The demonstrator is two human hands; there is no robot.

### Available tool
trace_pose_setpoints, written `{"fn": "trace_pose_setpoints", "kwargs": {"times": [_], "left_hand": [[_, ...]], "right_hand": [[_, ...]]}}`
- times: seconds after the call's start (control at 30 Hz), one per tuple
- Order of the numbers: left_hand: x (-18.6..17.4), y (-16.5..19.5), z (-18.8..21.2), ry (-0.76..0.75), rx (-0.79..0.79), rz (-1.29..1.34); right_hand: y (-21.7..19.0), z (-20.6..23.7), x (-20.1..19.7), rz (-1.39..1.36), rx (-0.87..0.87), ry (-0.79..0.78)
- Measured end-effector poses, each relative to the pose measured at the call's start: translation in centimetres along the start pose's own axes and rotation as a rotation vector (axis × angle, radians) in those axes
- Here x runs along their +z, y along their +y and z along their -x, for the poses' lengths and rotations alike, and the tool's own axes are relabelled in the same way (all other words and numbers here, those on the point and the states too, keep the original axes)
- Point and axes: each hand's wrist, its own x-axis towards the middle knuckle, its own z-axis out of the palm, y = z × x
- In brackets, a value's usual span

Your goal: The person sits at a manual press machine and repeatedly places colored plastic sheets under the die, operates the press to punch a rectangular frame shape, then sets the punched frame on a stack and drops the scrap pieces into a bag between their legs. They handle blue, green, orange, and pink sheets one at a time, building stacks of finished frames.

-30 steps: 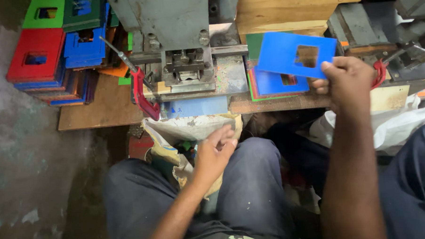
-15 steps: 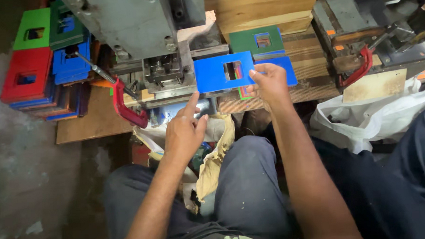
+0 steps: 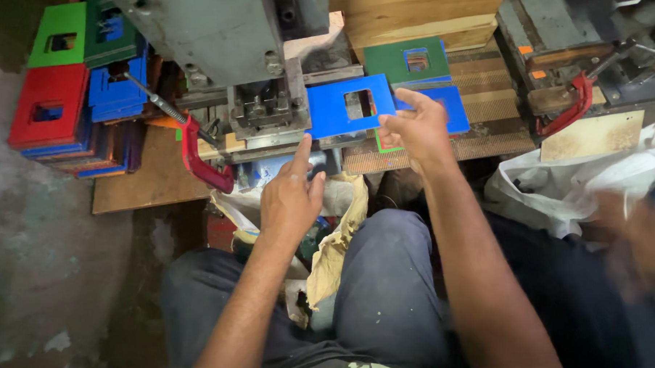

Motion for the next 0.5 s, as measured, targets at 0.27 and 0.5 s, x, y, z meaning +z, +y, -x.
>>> {"fn": "trace_pose_setpoints", "kwargs": {"times": [0.27,0.5], "left_hand": [[-0.2,-0.7,-0.4,-0.035,-0.008,-0.111],[-0.7,-1.0,-0.4,-0.080,-0.037,-0.148]], "right_hand": [[-1.0,2.0,0.5,0.001,-0.106,-0.162],[-1.0,2.6,1.4,0.153,-0.179,-0.089]]}}
